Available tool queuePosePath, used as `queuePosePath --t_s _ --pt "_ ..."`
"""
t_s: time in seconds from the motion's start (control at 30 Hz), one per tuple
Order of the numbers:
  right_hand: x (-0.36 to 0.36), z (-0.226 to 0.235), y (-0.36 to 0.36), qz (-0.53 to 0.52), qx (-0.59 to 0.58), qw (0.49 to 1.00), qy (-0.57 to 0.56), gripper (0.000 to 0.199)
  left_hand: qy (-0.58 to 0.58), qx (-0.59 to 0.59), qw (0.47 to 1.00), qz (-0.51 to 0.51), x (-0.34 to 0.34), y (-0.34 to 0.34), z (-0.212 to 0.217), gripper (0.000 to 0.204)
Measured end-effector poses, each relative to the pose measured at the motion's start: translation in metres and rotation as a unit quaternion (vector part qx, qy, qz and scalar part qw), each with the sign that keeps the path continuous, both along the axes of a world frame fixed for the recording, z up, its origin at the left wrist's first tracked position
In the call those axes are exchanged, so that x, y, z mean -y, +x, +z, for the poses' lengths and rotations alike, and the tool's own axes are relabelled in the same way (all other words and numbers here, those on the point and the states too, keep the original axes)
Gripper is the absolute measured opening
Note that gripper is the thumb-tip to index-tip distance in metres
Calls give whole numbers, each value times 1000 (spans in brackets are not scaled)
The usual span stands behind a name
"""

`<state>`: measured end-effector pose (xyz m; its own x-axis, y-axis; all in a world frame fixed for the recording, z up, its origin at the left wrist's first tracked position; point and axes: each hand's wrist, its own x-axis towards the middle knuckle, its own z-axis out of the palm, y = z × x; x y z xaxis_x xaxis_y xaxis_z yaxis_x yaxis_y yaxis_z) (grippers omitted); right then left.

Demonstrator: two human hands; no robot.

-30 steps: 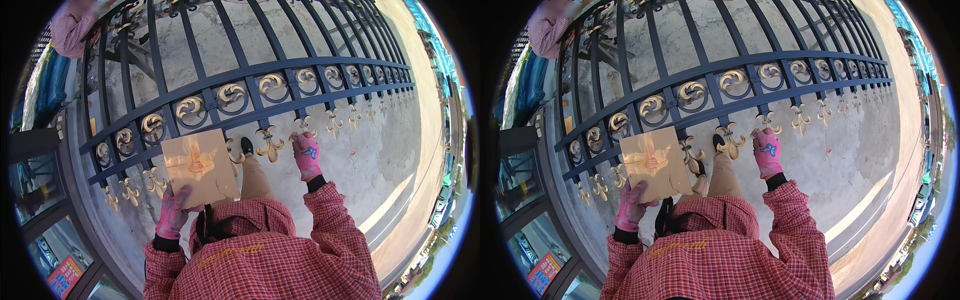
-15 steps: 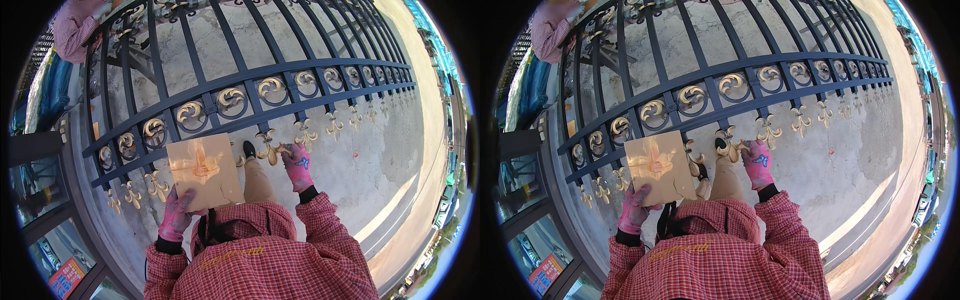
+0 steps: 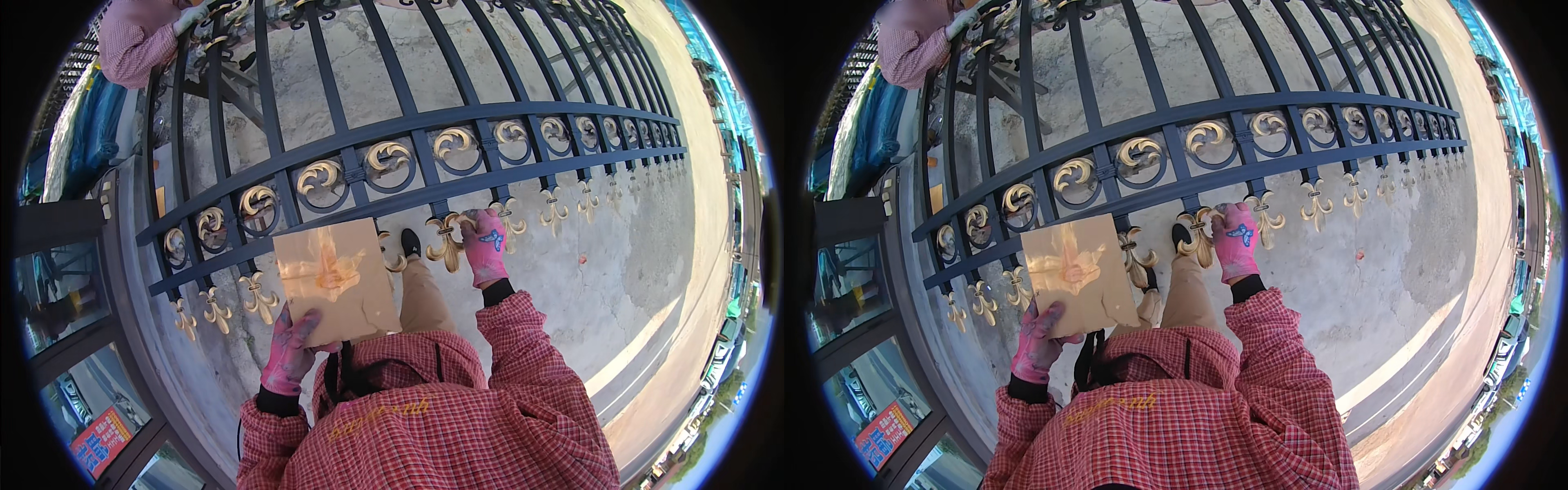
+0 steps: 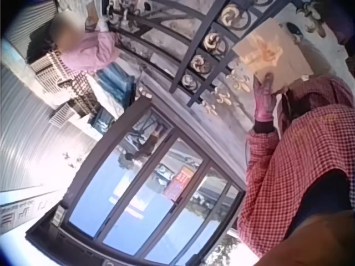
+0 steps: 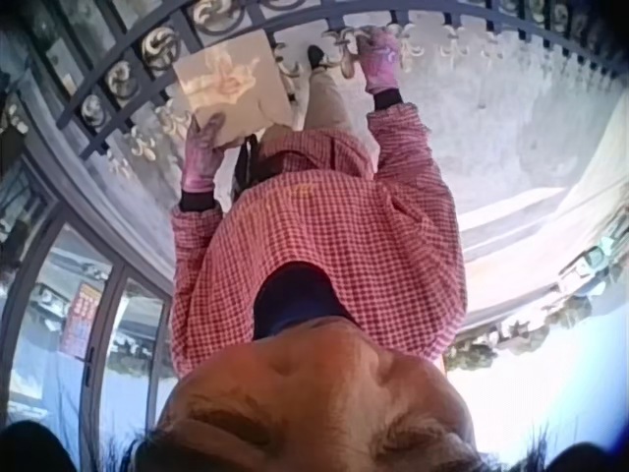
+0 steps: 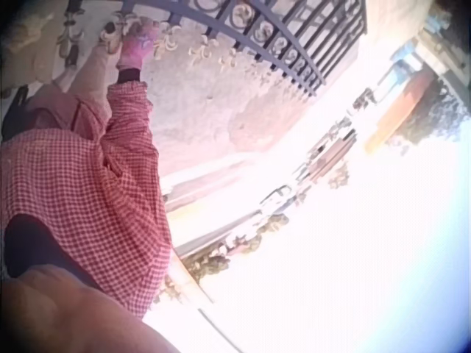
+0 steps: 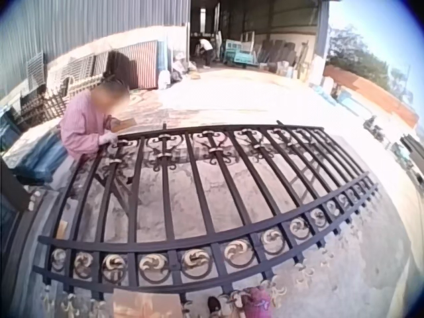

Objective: The person applies gold paint to the ornamental fleur-de-lis designs on a black metal gate using a small brush. They repeatedly dip the brush into a small container of paint and carefully color each decorative element while holding a cardboard palette in the other hand.

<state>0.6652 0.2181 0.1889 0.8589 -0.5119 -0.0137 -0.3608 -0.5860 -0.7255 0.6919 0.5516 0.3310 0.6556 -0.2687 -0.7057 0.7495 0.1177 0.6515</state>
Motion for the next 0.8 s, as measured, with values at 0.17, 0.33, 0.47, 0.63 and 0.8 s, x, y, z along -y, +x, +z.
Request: queuePosePath --t_s 0.17,0.33,0.47,0.63,0.8 --pt "-8 -9 4 43 -7 998 -50 17 -6 -5 1000 -25 -1 3 -2 53" --pt "-6 6 1 -19 11 1000 -4 18 11 -7 1000 -26 1 5 4 55" --pt "18 -20 1 -60 -7 998 11 20 -1 -1 999 -36 2 8 1 56" --pt "-39 3 5 31 -33 997 -62 15 4 -15 1000 -18 -2 4 -1 54" --pt "-22 5 2 -70 -33 997 6 18 -5 -10 1000 -13 -8 5 0 52"
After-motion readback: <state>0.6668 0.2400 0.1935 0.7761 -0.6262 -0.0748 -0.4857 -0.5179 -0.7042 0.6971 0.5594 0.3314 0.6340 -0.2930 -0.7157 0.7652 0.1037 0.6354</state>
